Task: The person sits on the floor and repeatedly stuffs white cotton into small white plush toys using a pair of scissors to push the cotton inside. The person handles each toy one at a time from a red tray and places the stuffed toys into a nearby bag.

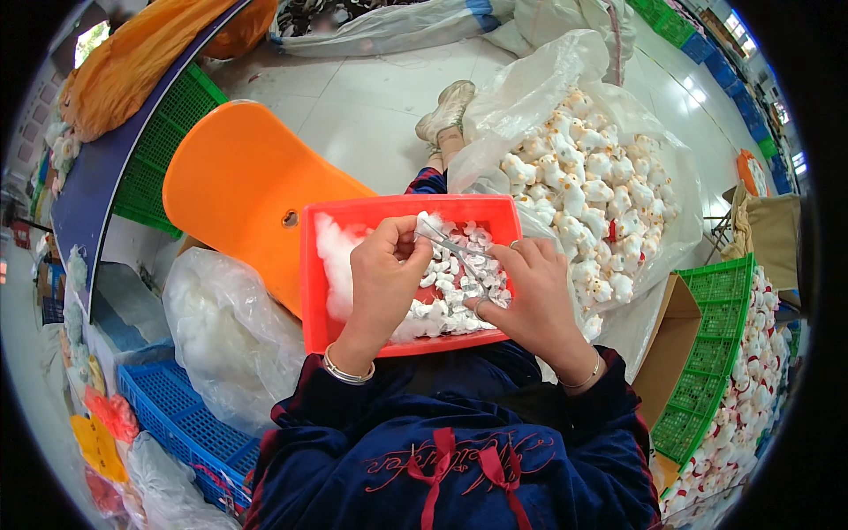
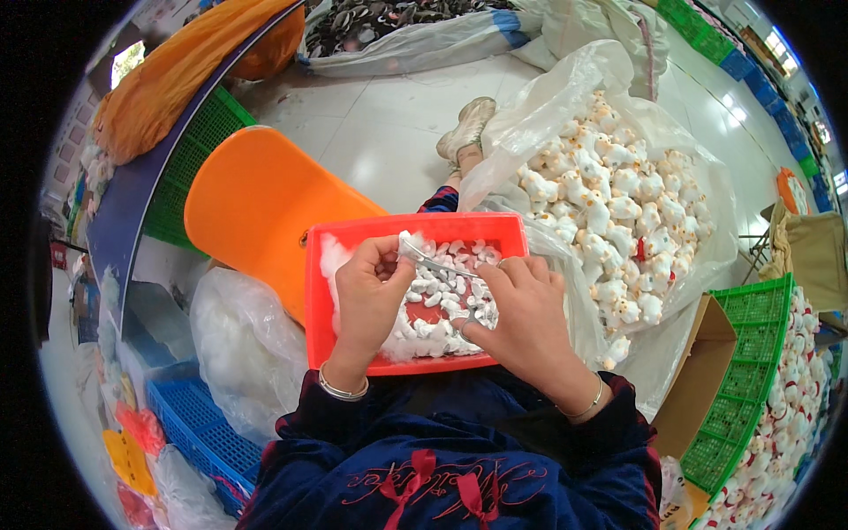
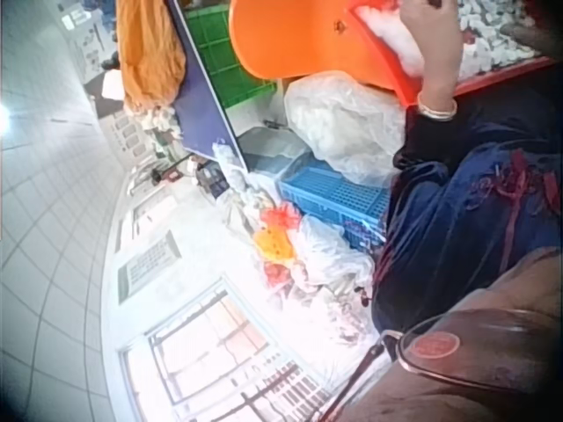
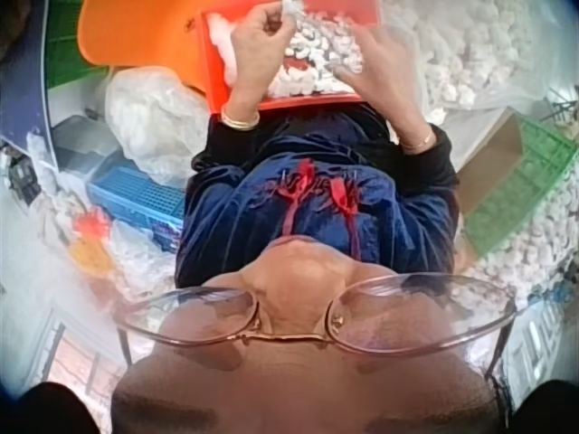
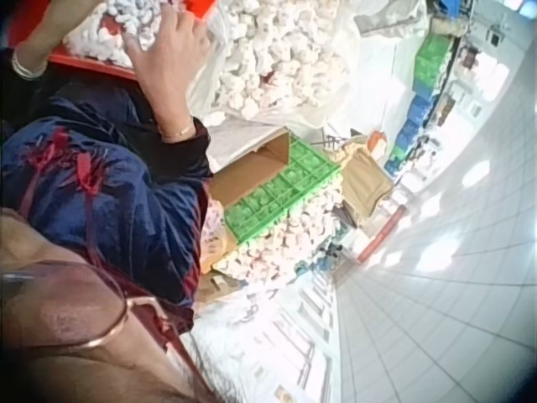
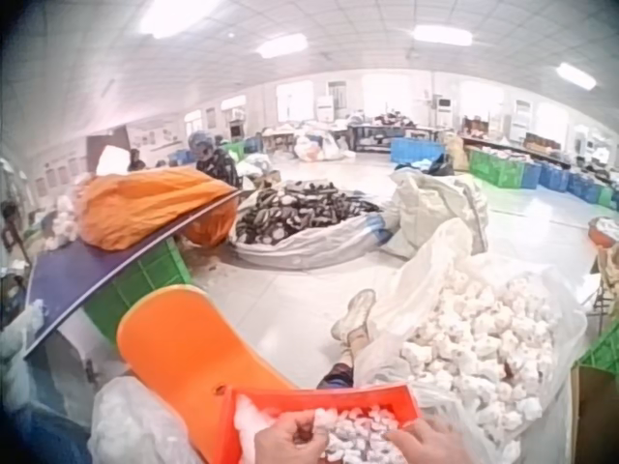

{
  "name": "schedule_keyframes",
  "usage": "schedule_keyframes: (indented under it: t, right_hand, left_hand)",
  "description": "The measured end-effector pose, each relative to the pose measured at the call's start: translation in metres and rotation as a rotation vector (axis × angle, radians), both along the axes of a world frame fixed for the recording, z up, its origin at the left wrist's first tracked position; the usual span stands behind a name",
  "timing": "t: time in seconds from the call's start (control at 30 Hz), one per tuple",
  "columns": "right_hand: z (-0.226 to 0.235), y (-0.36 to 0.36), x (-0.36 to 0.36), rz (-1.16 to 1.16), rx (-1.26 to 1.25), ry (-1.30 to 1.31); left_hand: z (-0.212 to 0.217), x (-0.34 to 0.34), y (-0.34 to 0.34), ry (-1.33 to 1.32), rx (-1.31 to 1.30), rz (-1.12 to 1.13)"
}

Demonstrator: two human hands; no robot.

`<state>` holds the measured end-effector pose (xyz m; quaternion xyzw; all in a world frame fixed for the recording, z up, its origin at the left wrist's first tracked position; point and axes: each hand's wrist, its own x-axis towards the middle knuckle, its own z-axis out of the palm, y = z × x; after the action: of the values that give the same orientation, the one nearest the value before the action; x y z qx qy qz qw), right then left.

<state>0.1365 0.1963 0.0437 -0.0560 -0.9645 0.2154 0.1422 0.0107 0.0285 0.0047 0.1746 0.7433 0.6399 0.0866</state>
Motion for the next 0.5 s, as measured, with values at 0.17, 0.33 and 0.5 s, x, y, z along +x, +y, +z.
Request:
schedule_keyframes:
  t: [0.17, 0.33, 0.5]
  right_hand:
    - [-0.005, -0.003, -0.001, -0.046, 0.014, -0.095]
    - [-0.009, -0.007, 0.002, -0.061, 0.0, -0.079]
    - [-0.014, -0.01, 0.005, -0.053, -0.015, -0.114]
  left_hand:
    - [-0.001, -0.001, 0.002, 0.071, 0.028, 0.029]
    - [-0.004, 0.001, 0.003, 0.098, 0.044, 0.058]
    - [-0.004, 0.001, 0.005, 0.08, 0.092, 0.088]
